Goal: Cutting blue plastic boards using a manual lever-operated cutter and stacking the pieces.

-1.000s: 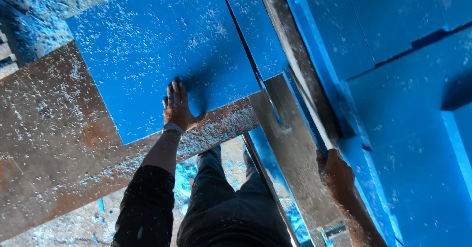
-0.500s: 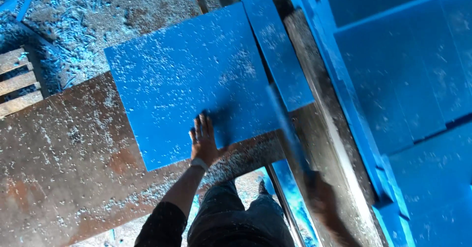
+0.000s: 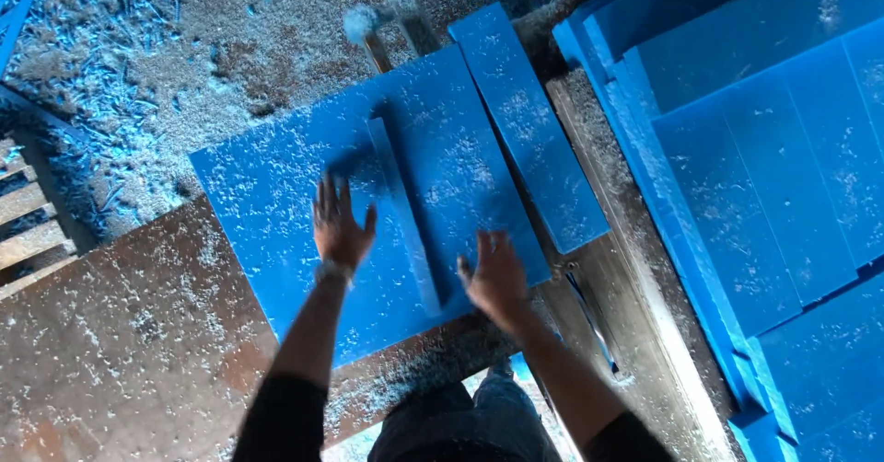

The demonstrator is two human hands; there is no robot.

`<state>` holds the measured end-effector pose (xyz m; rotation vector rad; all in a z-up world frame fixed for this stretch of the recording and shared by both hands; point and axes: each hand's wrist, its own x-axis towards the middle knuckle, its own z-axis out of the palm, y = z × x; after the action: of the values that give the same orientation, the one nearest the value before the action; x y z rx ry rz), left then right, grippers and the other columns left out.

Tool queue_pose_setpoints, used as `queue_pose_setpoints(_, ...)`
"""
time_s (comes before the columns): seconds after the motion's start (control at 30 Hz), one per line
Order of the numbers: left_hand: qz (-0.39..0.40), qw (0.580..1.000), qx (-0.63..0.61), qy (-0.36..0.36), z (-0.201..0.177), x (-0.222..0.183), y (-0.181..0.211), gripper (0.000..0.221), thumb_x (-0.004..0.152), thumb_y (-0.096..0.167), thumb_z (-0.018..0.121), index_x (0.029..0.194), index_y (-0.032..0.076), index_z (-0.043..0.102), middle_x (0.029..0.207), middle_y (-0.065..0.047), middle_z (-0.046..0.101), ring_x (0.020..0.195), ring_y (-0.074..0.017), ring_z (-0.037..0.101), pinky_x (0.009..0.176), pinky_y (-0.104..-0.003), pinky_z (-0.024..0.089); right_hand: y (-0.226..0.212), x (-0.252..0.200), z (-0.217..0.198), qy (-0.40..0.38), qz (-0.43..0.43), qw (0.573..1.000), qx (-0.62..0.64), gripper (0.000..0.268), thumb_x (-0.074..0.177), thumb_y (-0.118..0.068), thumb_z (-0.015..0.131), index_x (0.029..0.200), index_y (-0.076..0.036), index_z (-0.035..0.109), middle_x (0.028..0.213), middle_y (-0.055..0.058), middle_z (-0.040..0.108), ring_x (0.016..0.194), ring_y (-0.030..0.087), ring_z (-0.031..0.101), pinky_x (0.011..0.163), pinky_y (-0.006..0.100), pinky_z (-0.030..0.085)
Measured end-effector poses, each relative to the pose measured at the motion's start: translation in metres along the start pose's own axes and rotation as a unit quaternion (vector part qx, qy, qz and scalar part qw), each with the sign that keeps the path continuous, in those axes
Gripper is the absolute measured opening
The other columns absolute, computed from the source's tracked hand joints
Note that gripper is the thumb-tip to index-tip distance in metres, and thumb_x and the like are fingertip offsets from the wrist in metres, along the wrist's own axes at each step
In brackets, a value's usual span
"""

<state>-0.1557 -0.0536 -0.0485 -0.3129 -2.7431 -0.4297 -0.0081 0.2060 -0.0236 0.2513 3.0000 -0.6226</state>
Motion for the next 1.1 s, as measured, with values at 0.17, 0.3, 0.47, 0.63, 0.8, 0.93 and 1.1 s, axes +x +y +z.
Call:
queue_pose_setpoints(0.17, -0.005, 0.997, 0.011, -0.077, 0.015, 0.112, -0.041, 0.078, 0.089, 0.044, 0.074, 0.151, 0.001, 0.053, 0.16, -0.028, 0.041, 0.146, -0.0473, 0.041, 0.112, -0.067, 0.039, -0.017, -0.016, -0.043, -0.165, -0.158, 0.972, -0.063, 0.093, 0.081, -0.034, 0.083, 0.161, -0.018, 0.037, 0.153, 0.03, 0.037, 0.137, 0.052, 0.047, 0.098, 0.06, 0.054)
queue_pose_setpoints(0.3, -0.007, 0.993, 0.012, -0.115, 0.069, 0.158, -0.089, 0.079, 0.089, 0.053, 0.073, 0.151, 0.008, 0.053, 0.154, -0.023, 0.05, 0.141, -0.0424, 0.048, 0.109, -0.064, 0.042, -0.018, -0.049, -0.004, -0.16, -0.163, 0.969, -0.098, 0.104, 0.087, -0.004, 0.075, 0.168, -0.024, 0.014, 0.168, 0.023, 0.01, 0.151, 0.052, 0.02, 0.115, 0.062, 0.039)
queue_pose_setpoints(0.47, -0.021, 0.993, 0.002, -0.117, 0.063, 0.168, -0.099, 0.071, 0.091, 0.061, 0.068, 0.141, 0.012, 0.06, 0.138, -0.026, 0.058, 0.127, -0.0499, 0.057, 0.11, -0.059, 0.043, -0.006, -0.042, 0.02, -0.096, -0.279, 0.951, -0.087, 0.099, 0.086, -0.004, 0.078, 0.165, -0.029, 0.024, 0.171, 0.016, 0.013, 0.151, 0.05, 0.024, 0.116, 0.062, 0.039)
queue_pose_setpoints(0.63, 0.007, 0.99, 0.061, -0.13, 0.049, 0.136, -0.119, 0.072, 0.091, 0.068, 0.064, 0.138, 0.013, 0.063, 0.129, -0.02, 0.059, 0.115, -0.0472, 0.062, 0.09, -0.061, 0.054, -0.003, -0.058, 0.022, -0.147, -0.284, 0.944, -0.08, 0.1, 0.087, -0.004, 0.078, 0.166, -0.032, 0.023, 0.171, 0.013, 0.012, 0.152, 0.049, 0.02, 0.118, 0.062, 0.035)
queue_pose_setpoints(0.8, -0.014, 0.969, 0.018, -0.244, -0.007, 0.109, -0.087, 0.089, 0.098, 0.066, 0.048, 0.164, 0.008, 0.034, 0.159, -0.029, 0.039, 0.141, -0.0532, 0.043, 0.123, -0.064, 0.027, -0.018, -0.036, 0.025, -0.132, -0.299, 0.939, -0.109, 0.123, 0.074, -0.021, 0.094, 0.167, -0.029, 0.014, 0.171, 0.018, 0.01, 0.152, 0.051, 0.019, 0.116, 0.068, 0.033)
queue_pose_setpoints(0.93, 0.081, 0.995, 0.021, 0.063, -0.02, 0.052, -0.058, 0.062, 0.093, 0.024, 0.073, 0.148, 0.001, 0.056, 0.154, -0.032, 0.045, 0.136, -0.053, 0.05, 0.101, -0.064, 0.047, -0.012, 0.064, -0.003, -0.157, -0.196, 0.968, -0.007, 0.051, 0.09, -0.047, 0.076, 0.133, -0.022, 0.064, 0.137, 0.012, 0.055, 0.127, 0.039, 0.055, 0.107, 0.059, 0.044)
queue_pose_setpoints(1.1, -0.021, 0.999, 0.043, 0.02, -0.039, -0.071, -0.021, 0.063, 0.092, 0.024, 0.069, 0.148, 0.001, 0.053, 0.159, -0.031, 0.04, 0.145, -0.0507, 0.042, 0.113, -0.061, 0.039, 0.027, 0.231, -0.067, 0.126, -0.114, 0.97, -0.176, 0.101, 0.067, -0.058, 0.092, 0.144, -0.003, 0.058, 0.133, 0.041, 0.056, 0.132, 0.058, 0.052, 0.116, 0.069, 0.026)
